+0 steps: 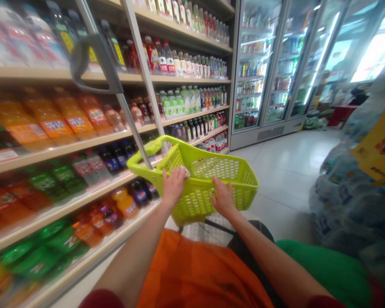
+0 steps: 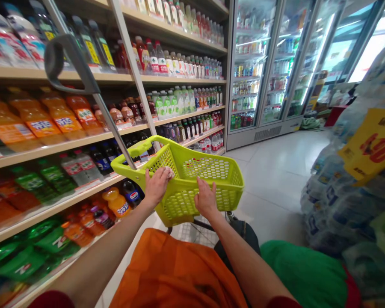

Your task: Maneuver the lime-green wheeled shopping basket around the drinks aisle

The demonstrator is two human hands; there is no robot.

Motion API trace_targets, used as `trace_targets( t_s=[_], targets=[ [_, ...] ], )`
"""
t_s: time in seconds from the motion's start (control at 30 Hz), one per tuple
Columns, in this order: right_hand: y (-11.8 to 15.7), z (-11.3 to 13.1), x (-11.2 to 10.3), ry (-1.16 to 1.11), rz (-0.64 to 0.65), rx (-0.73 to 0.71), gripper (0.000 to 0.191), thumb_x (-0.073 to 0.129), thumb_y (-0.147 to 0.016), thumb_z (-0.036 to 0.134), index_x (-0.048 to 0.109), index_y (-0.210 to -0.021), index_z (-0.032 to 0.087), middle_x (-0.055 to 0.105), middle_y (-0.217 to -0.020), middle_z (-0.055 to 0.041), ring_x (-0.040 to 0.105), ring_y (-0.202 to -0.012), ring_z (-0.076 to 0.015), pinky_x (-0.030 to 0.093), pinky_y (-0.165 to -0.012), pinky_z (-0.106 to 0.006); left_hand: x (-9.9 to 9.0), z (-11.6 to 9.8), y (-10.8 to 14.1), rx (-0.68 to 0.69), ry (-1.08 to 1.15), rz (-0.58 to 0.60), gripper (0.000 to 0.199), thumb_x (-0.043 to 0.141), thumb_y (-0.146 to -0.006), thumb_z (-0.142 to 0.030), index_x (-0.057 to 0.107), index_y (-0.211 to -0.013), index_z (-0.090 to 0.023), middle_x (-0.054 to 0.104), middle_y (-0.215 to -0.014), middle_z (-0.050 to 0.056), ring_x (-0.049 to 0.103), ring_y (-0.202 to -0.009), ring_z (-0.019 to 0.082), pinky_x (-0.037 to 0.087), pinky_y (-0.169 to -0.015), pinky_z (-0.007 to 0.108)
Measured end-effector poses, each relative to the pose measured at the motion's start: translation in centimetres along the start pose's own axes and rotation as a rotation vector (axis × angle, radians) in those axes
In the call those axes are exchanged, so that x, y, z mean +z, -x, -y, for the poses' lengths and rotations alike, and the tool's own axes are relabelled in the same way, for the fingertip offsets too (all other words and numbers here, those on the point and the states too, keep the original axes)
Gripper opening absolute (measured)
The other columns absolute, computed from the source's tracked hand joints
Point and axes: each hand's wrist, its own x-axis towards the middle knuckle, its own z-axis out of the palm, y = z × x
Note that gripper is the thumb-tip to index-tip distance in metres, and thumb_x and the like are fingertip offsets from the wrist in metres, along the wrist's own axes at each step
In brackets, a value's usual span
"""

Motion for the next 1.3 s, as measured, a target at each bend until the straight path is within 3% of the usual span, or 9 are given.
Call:
trace_targets(
  t_s=[0.17, 0.27, 0.43, 0.63, 0.8, 0.9, 1.07, 1.2, 1.3],
  targets=[
    [-0.2, 0.2, -0.2, 0.003, -0.021, -0.001, 0.064, 0.042, -0.073, 0.013, 0.03, -0.136, 0.015, 0.053, -0.126, -0.013, 0.046, -0.117, -0.0235, 0.015, -0.105, -0.053, 1.5, -5.2, 0.1, 0.13, 0.063, 0.137, 0.039, 0.031, -0.09, -0.025, 0.046, -0.126, -0.022, 0.046, -0.136, 0.009, 0.038, -0.128, 0.023, 0.02, -0.108, 0.052],
    [-1.0, 0.7, -0.4, 0.023, -0.062, -0.038, 0.057, 0.043, -0.079, 0.019, 0.033, -0.135, 0.017, 0.044, -0.134, -0.0135, 0.039, -0.124, -0.0241, 0.017, -0.105, -0.052, 1.5, -7.1, -0.3, 0.138, 0.141, 0.189, 0.043, 0.03, -0.09, -0.024, 0.04, -0.131, -0.019, 0.044, -0.137, 0.009, 0.036, -0.129, 0.021, 0.021, -0.109, 0.048],
    [-3.2, 2.9, 0.7, -0.013, 0.043, -0.098, 0.049, 0.044, -0.083, 0.025, 0.041, -0.131, 0.018, 0.046, -0.133, -0.0119, 0.039, -0.124, -0.0225, 0.024, -0.103, -0.045, 0.0, -5.2, -0.4, 0.07, 0.146, 0.261, 0.058, 0.038, -0.083, -0.024, 0.025, -0.138, -0.01, 0.038, -0.14, 0.015, 0.034, -0.13, 0.023, 0.015, -0.109, 0.052],
    [-4.8, 4.7, 2.3, 0.048, 0.08, 0.01, 0.039, 0.055, -0.08, 0.028, 0.052, -0.118, 0.022, 0.045, -0.134, -0.0114, 0.037, -0.124, -0.0277, 0.023, -0.1, -0.055, -1.1, -2.7, 0.7, 0.054, 0.034, 0.251, 0.066, 0.054, -0.072, -0.039, 0.039, -0.131, -0.014, 0.043, -0.137, 0.016, 0.031, -0.13, 0.03, 0.003, -0.108, 0.06],
    [-4.3, 3.6, 2.2, 0.052, 0.042, -0.006, 0.03, 0.05, -0.079, 0.017, 0.056, -0.109, 0.02, 0.044, -0.136, -0.0101, 0.035, -0.126, -0.0263, 0.023, -0.101, -0.053, -1.3, -2.9, 1.2, 0.07, 0.013, 0.257, 0.067, 0.055, -0.073, -0.04, 0.038, -0.133, -0.016, 0.041, -0.138, 0.015, 0.03, -0.131, 0.03, 0.005, -0.108, 0.058],
    [-3.6, 2.6, 1.7, 0.051, 0.021, -0.074, 0.038, 0.048, -0.078, 0.015, 0.053, -0.116, 0.02, 0.047, -0.133, -0.0086, 0.035, -0.127, -0.0236, 0.02, -0.104, -0.049, -1.2, -2.9, 1.4, 0.08, 0.007, 0.253, 0.066, 0.054, -0.073, -0.041, 0.038, -0.133, -0.017, 0.04, -0.139, 0.014, 0.028, -0.132, 0.03, 0.005, -0.109, 0.058],
    [-4.0, 3.2, 1.5, 0.093, 0.037, -0.089, 0.056, 0.057, -0.077, 0.032, 0.042, -0.131, 0.026, 0.051, -0.13, -0.0076, 0.04, -0.123, -0.0269, 0.017, -0.105, -0.053, -1.0, -2.9, 1.5, 0.081, 0.008, 0.247, 0.067, 0.054, -0.073, -0.04, 0.039, -0.132, -0.015, 0.04, -0.14, 0.014, 0.027, -0.133, 0.03, 0.006, -0.109, 0.057],
    [-4.8, 3.5, 2.1, 0.101, 0.068, -0.034, 0.04, 0.05, -0.084, 0.025, 0.051, -0.123, 0.028, 0.057, -0.124, -0.0044, 0.042, -0.121, -0.0262, 0.02, -0.103, -0.053, -1.1, -2.8, 1.3, 0.089, 0.008, 0.262, 0.066, 0.055, -0.073, -0.04, 0.039, -0.132, -0.015, 0.04, -0.14, 0.014, 0.028, -0.132, 0.029, 0.005, -0.109, 0.057],
    [-3.9, 1.4, 1.9, 0.123, 0.039, -0.078, 0.036, 0.046, -0.086, 0.018, 0.054, -0.12, 0.028, 0.053, -0.128, -0.0032, 0.039, -0.125, -0.0234, 0.021, -0.104, -0.05, -1.2, -2.8, 1.3, 0.08, 0.001, 0.266, 0.065, 0.054, -0.074, -0.038, 0.038, -0.133, -0.015, 0.039, -0.14, 0.013, 0.028, -0.132, 0.028, 0.004, -0.109, 0.058]
  ],
)
